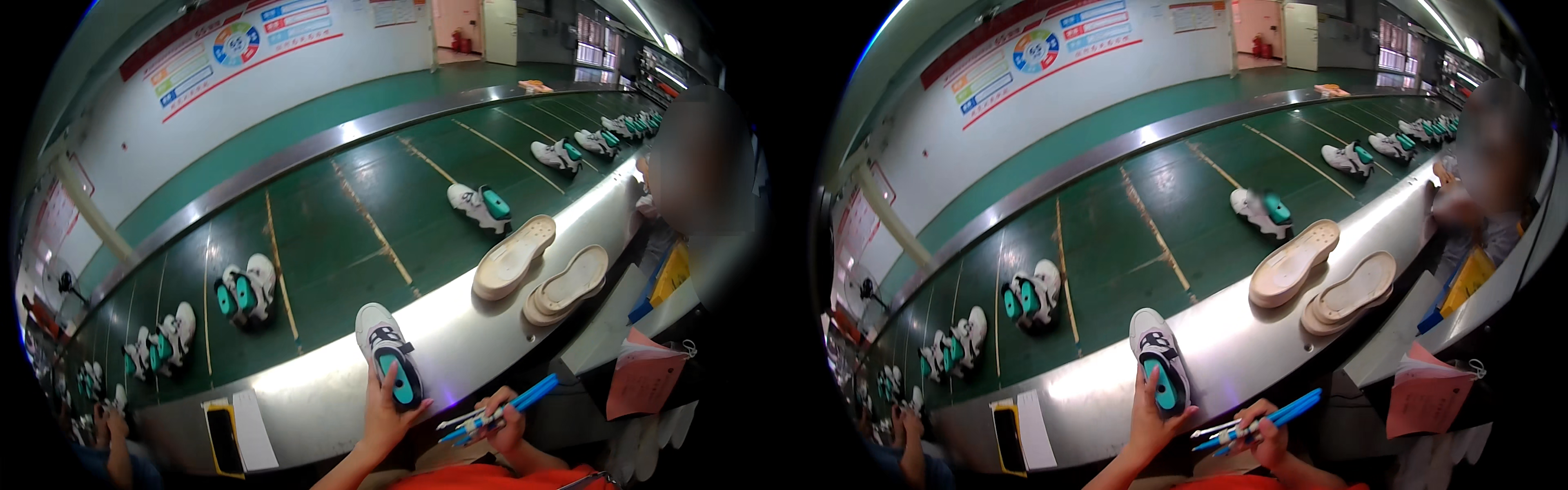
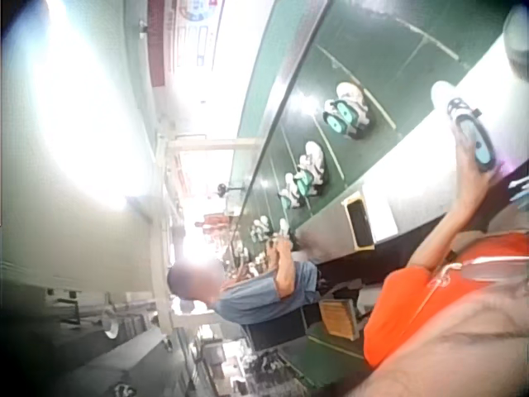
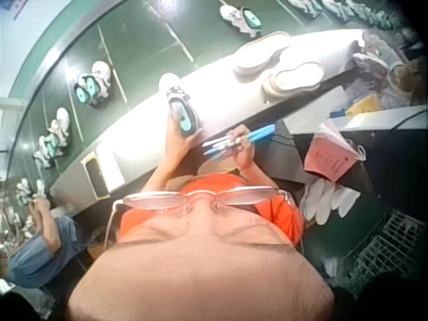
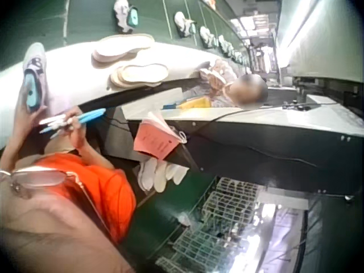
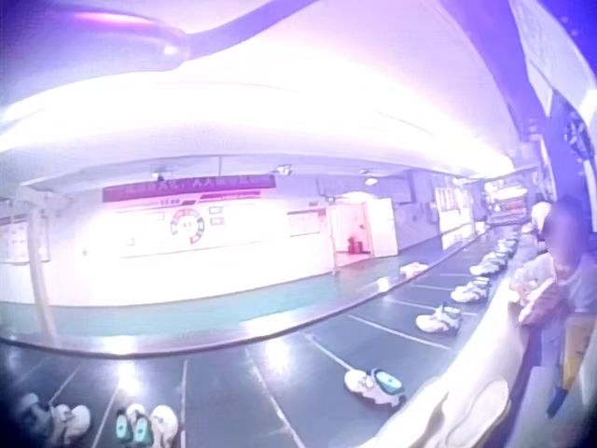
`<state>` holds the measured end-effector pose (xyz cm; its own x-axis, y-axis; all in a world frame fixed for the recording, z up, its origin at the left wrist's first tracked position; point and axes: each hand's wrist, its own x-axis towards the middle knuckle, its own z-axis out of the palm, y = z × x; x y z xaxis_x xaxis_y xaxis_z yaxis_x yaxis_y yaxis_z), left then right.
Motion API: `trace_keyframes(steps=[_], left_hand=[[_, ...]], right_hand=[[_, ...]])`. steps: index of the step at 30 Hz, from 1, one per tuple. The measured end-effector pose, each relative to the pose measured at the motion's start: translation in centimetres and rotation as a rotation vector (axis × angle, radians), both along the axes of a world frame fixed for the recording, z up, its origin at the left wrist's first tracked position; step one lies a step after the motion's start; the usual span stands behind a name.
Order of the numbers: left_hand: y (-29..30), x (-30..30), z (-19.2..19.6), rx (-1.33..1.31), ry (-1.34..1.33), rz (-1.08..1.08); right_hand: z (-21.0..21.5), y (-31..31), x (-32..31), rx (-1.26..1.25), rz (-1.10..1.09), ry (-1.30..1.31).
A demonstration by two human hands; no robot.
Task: The person picks up white sneakers with teal accents from a conveyor belt and uses a blue-handled tool to trim excess material from the shoe's sole. The person handles the shoes one at a time, performing the trimming action and then placing the finished shoes back onto the moving belt.
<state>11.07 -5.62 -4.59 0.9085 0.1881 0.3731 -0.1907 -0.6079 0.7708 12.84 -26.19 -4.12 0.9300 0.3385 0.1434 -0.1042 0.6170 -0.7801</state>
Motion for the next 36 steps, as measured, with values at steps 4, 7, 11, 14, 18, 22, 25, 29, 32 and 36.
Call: trace_keyframes(steps=[4, 7, 11, 14, 18, 22, 25, 29, 32, 36], left_hand=[[-0.4, 6.3, 0.7, 0.099, 0.035, -0.024], [-0.3, 15.0, 0.8, 0.185, -0.001, -0.05], [-0.8, 26.2, 0.1, 0.17, 0.023, -0.018], [-5.2, 32.6, -0.8, 0.25, 0.095, -0.095], [-5.5, 33.3, -1.1, -0.041, 0.181, -0.183], [-2.3, 28.6, -2.7, -0.268, 0.079, -0.243], [0.4, 20.6, -1.2, -0.177, 0.376, -0.581], [1.7, 10.0, 3.4, -0.211, 0.567, -0.808], [3.9, 9.7, 0.8, -0.461, 0.476, -0.418], [3.5, 18.3, -3.5, -0.753, 0.376, -0.26]], right_hand=[[-0.7, -0.8, -0.9, 0.01, 0.024, 0.084], [-1.0, -1.2, -1.3, 0.061, 0.081, 0.169], [-2.3, -1.4, -1.6, 0.102, 0.181, 0.179], [-2.0, -2.4, -1.6, 0.117, 0.13, 0.13], [-2.1, -1.8, -1.4, 0.074, 0.102, 0.151], [-1.6, -1.4, -1.8, -0.068, 0.072, 0.212], [-0.2, -1.7, 0.7, -0.161, 0.217, 0.161], [-0.6, -0.7, 4.1, -0.143, 0.575, 0.191], [0.6, 0.8, 5.5, -0.147, 0.582, 0.071], [-0.4, 0.4, 4.3, -0.041, 0.56, 0.11]])
